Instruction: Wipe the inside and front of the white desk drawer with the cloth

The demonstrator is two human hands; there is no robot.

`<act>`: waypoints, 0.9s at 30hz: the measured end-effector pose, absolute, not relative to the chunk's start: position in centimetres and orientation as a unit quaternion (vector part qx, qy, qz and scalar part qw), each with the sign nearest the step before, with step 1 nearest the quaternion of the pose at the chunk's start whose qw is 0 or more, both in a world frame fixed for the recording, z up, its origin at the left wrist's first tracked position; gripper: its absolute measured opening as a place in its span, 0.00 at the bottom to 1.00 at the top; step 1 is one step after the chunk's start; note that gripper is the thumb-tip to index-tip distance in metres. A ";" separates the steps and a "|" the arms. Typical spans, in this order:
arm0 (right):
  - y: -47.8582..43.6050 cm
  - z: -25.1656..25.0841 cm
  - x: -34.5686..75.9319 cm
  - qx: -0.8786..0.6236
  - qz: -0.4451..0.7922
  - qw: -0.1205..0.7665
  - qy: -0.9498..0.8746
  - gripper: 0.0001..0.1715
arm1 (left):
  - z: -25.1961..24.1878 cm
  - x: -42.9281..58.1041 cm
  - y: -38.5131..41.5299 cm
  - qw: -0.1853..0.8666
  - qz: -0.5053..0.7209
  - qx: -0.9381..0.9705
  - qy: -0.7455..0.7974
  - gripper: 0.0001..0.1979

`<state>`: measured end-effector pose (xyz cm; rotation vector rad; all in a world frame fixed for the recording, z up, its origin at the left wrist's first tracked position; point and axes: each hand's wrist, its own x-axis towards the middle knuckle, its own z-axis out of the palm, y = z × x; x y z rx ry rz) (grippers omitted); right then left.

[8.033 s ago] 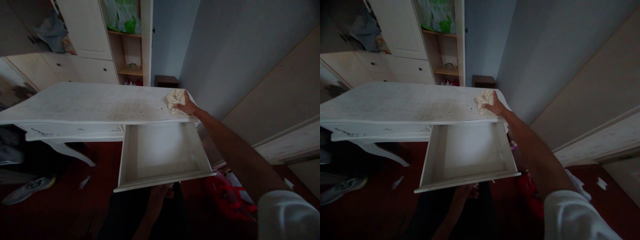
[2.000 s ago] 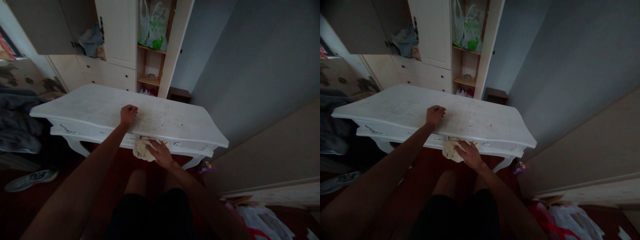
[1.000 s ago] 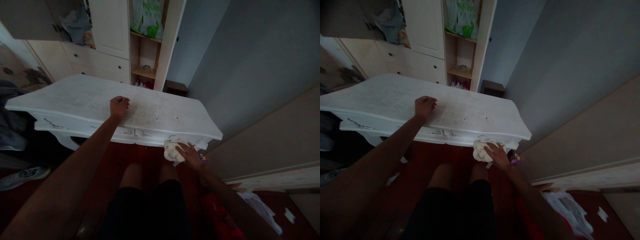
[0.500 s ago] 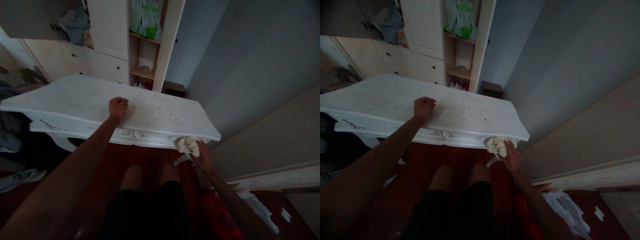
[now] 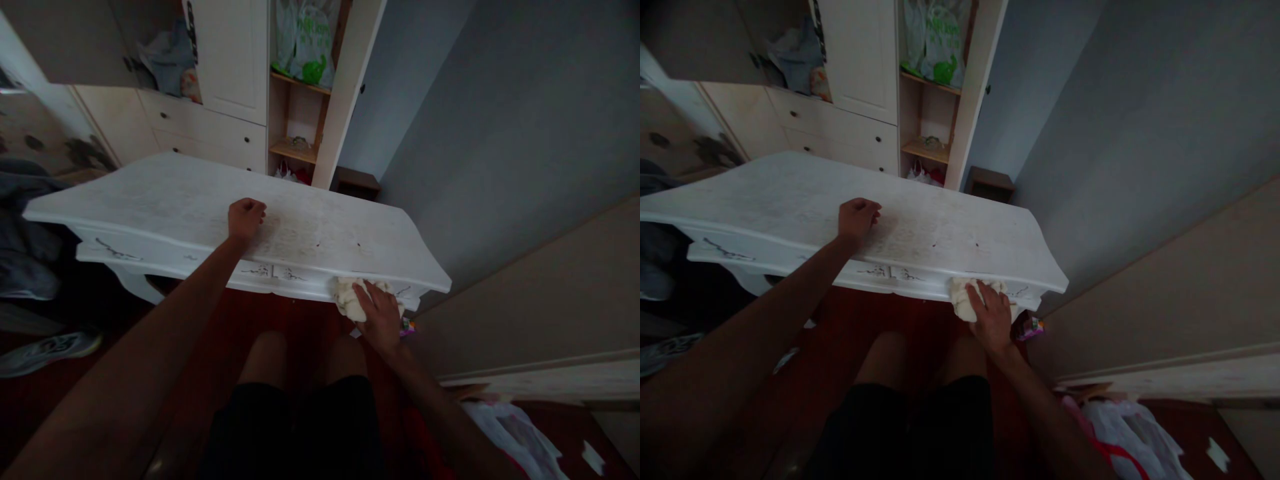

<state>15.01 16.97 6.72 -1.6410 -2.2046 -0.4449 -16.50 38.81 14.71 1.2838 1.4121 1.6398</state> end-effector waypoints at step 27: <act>21.1 5.1 1.7 -0.519 -0.029 0.176 -0.836 0.45 | 15.0 -16.6 37.8 0.310 0.633 0.484 0.519 0.06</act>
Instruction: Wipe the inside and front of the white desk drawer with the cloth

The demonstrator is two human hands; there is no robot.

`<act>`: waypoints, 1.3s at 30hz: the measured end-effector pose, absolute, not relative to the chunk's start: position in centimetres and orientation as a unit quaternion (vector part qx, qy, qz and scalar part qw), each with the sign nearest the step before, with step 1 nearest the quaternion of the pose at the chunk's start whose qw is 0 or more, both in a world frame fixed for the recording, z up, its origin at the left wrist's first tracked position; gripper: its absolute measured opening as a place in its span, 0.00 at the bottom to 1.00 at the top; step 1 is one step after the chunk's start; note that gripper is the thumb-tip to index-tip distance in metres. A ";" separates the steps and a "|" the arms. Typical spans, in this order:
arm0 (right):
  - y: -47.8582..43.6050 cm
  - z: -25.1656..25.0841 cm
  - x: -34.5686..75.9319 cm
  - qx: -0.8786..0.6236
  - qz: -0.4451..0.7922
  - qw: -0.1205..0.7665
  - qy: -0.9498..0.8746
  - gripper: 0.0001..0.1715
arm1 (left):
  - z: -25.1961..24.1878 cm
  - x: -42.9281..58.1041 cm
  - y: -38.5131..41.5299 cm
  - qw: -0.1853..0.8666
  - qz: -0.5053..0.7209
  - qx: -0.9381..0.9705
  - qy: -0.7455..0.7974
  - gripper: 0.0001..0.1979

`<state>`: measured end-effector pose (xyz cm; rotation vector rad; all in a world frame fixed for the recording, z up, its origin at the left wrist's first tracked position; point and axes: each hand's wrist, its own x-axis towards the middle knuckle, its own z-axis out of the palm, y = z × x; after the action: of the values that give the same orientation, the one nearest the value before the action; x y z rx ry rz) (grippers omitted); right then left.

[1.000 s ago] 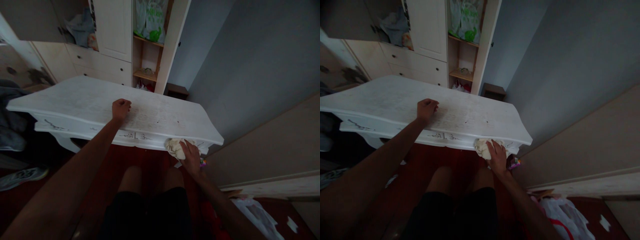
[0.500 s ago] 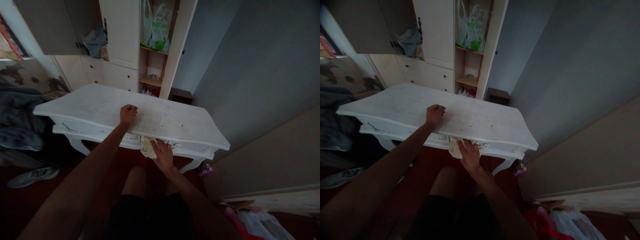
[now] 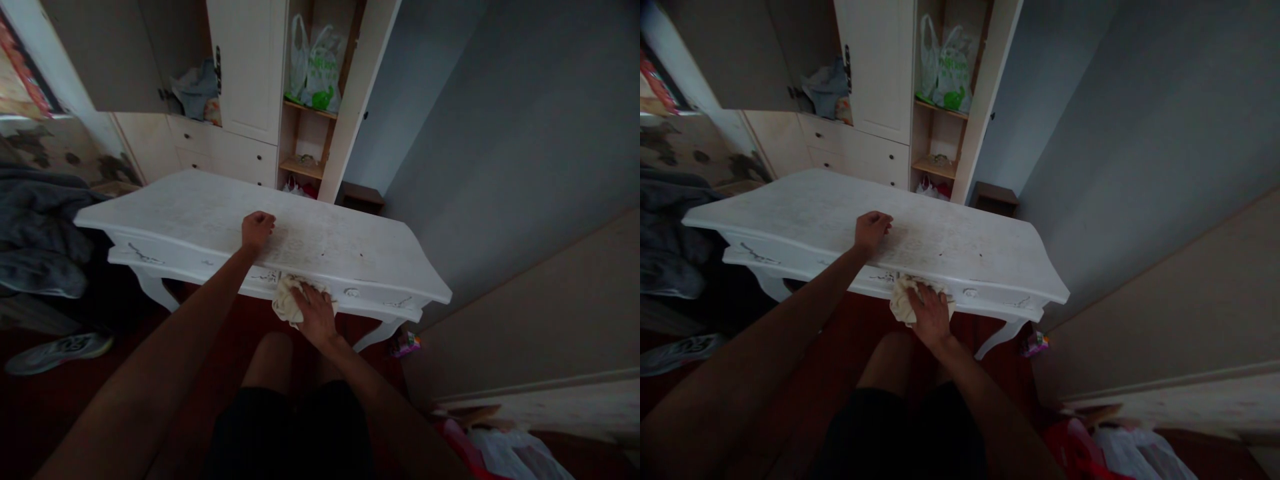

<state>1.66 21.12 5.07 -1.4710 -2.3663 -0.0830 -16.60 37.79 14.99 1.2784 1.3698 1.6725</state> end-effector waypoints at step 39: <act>16.5 5.0 21.0 -0.610 -0.069 0.042 -0.788 0.43 | 15.7 -16.5 37.3 0.347 0.664 0.447 0.489 0.04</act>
<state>20.99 16.48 5.01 -1.8685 -2.4117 -0.2124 -16.46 37.32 15.69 1.1584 1.2688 1.7213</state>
